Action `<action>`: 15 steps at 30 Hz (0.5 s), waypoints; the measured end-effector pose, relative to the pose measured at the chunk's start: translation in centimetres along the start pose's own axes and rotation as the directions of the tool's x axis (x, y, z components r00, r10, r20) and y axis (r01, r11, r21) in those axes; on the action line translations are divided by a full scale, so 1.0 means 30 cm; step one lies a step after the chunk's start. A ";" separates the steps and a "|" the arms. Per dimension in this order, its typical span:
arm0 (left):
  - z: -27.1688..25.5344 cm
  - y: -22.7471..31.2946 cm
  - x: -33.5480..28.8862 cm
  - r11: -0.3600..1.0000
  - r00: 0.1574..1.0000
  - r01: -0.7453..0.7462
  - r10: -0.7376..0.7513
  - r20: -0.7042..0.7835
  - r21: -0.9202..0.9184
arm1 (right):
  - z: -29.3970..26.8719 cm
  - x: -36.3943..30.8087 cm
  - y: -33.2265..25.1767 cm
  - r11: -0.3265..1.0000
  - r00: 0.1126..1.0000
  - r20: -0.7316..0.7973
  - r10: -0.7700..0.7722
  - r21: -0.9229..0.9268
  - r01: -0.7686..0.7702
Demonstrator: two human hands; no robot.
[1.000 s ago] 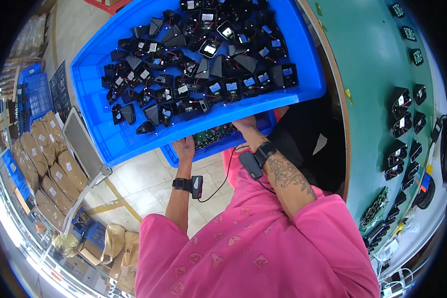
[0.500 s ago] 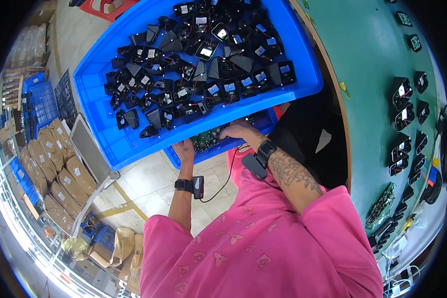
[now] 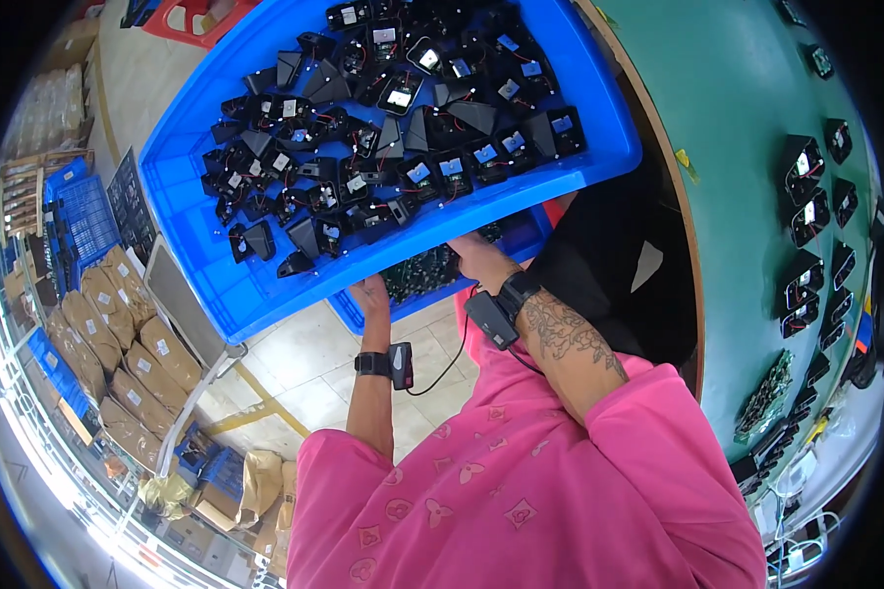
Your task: The person picks up a circuit board and a black plastic housing, fits the board into the housing by hand, and places the assembly on the conveyor belt. They then reach into a blue bin to grab a stack of circuit boards and place them on the belt.
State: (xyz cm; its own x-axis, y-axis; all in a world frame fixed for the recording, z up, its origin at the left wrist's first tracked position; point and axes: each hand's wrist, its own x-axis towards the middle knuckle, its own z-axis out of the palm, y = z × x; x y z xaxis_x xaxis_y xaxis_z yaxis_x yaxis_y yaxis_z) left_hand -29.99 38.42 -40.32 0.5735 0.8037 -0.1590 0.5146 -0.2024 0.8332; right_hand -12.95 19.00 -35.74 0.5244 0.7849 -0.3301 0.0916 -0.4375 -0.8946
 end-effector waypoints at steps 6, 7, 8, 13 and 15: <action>0.073 0.081 0.004 0.955 0.955 -0.292 0.294 -0.035 0.051 | 0.122 0.020 -0.001 0.984 0.979 0.109 0.170 -0.079 -0.162; 0.045 0.064 0.006 0.920 0.931 -0.358 0.365 -0.012 0.161 | 0.097 0.036 -0.070 0.967 0.954 0.164 0.251 -0.097 -0.237; 0.011 0.046 0.003 0.918 0.931 -0.355 0.364 -0.022 0.179 | 0.135 0.036 -0.067 0.970 0.955 0.179 0.237 -0.090 -0.224; 0.047 -0.011 0.000 0.856 0.912 -0.403 0.404 0.069 0.324 | 0.287 0.024 0.092 0.998 0.994 -0.088 0.062 0.033 -0.060; 0.081 0.010 0.023 0.918 0.937 -0.350 0.342 0.075 0.189 | 0.347 0.065 0.188 0.911 0.986 -0.120 0.113 0.410 -0.055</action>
State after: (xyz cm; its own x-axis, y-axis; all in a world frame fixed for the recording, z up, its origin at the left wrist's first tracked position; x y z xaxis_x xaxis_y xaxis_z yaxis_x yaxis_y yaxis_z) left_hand -27.89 37.55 -41.47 0.7606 0.6421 0.0962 0.3923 -0.5725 0.7200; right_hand -20.22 22.65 -44.56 0.6288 0.6723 -0.3906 -0.2921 -0.2612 -0.9200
